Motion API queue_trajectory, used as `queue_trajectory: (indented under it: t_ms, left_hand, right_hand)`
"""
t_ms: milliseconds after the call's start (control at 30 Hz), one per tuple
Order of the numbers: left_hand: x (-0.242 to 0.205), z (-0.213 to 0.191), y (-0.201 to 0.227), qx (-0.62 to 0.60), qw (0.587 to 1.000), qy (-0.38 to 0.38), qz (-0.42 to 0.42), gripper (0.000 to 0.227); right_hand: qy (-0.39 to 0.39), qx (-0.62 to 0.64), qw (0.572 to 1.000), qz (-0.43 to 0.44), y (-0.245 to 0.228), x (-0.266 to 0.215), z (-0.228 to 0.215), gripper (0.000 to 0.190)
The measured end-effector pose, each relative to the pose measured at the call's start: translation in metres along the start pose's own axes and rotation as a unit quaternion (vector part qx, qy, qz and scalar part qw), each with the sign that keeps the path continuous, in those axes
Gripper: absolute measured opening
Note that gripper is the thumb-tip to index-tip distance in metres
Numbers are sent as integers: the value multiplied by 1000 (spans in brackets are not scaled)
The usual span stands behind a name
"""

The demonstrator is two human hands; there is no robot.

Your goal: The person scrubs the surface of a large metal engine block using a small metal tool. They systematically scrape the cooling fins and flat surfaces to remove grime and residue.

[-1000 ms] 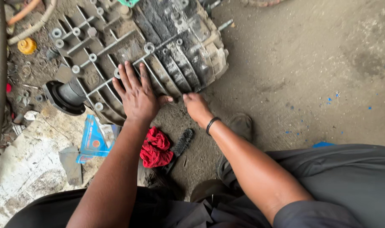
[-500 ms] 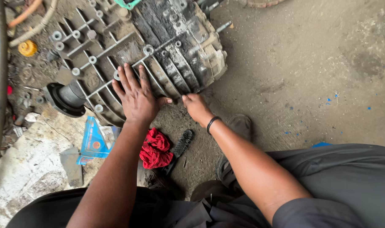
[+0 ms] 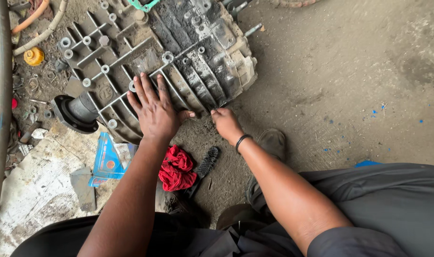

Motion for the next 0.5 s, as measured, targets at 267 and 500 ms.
queue_trajectory:
  t_ms: [267, 500]
  left_hand:
    - [-2, -2, 0, -12, 1000, 21, 8, 135]
    - [-2, -5, 1, -12, 1000, 20, 9, 139]
  right_hand:
    - [200, -295, 934, -18, -21, -47, -13, 25]
    - [156, -77, 984, -44, 3, -23, -7, 29]
Point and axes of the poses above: each hand's wrist, its own x-axis towards the middle knuckle, its own z-axis out of the palm, y = z × x, the point moved 7 cm from there along x, towards the middle knuckle, and after that the axes turned 15 degrees about z, right-handed, at the moved point
